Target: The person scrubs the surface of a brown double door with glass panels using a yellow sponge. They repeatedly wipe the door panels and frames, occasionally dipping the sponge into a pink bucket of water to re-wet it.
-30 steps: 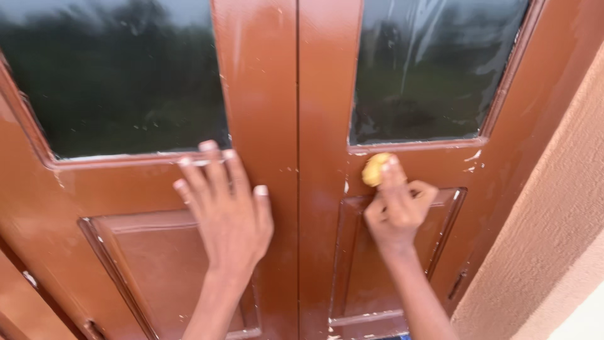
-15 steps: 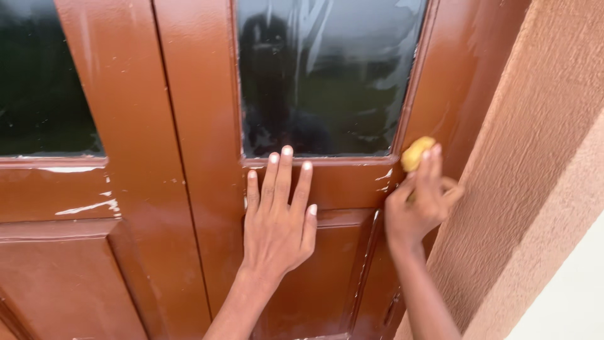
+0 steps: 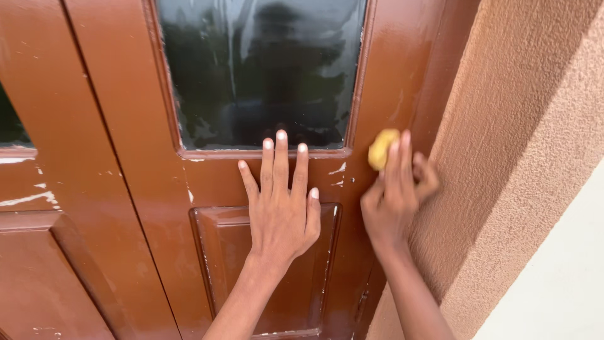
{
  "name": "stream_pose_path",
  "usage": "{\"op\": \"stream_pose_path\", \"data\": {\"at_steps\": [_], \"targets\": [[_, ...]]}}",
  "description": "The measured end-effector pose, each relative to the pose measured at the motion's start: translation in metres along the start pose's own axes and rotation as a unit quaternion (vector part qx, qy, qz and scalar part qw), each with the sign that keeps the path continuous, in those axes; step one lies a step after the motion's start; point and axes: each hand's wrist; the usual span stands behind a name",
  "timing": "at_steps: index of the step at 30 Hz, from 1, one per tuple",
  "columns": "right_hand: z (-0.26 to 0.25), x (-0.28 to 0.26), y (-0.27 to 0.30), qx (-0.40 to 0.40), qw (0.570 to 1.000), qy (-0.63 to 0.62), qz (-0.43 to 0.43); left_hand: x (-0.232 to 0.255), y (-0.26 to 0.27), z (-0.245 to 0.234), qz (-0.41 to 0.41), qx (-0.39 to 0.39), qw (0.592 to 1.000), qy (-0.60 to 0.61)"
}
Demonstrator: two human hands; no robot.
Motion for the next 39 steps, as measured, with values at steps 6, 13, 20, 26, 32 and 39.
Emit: {"op": "stream_pose_path", "data": {"at_steps": [6,13,20,26,32,39], "targets": [[-0.018,-0.033,0.045,-0.029,0.996,-0.073,0.034,0.010,0.025,0.010,-0.044,0.003,0.999,0.031],[-0.038,-0.055,0.092,-0.121,0.990,-0.044,0.063,0.014,0.074,0.003,-0.137,-0.031,0.990,-0.018],[-0.049,-0.070,0.112,-0.067,0.968,0.052,0.238,0.015,0.113,0.016,-0.197,-0.040,0.980,-0.011],[-0.063,-0.106,0.149,-0.079,0.906,0.029,0.414,0.014,0.137,0.014,-0.175,-0.032,0.984,-0.028],[-0.067,-0.094,0.174,-0.055,0.952,0.019,0.299,0.018,0.146,0.020,-0.138,0.064,0.988,-0.025],[-0.072,-0.084,0.161,-0.032,0.929,0.007,0.368,0.013,0.148,0.017,-0.118,0.047,0.992,-0.019]]}}
Point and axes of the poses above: each hand's wrist, its own y-axis away from the middle knuckle, its own z-axis out of the palm, x = y × z, and after that the axes turned 11 degrees about y, right-handed
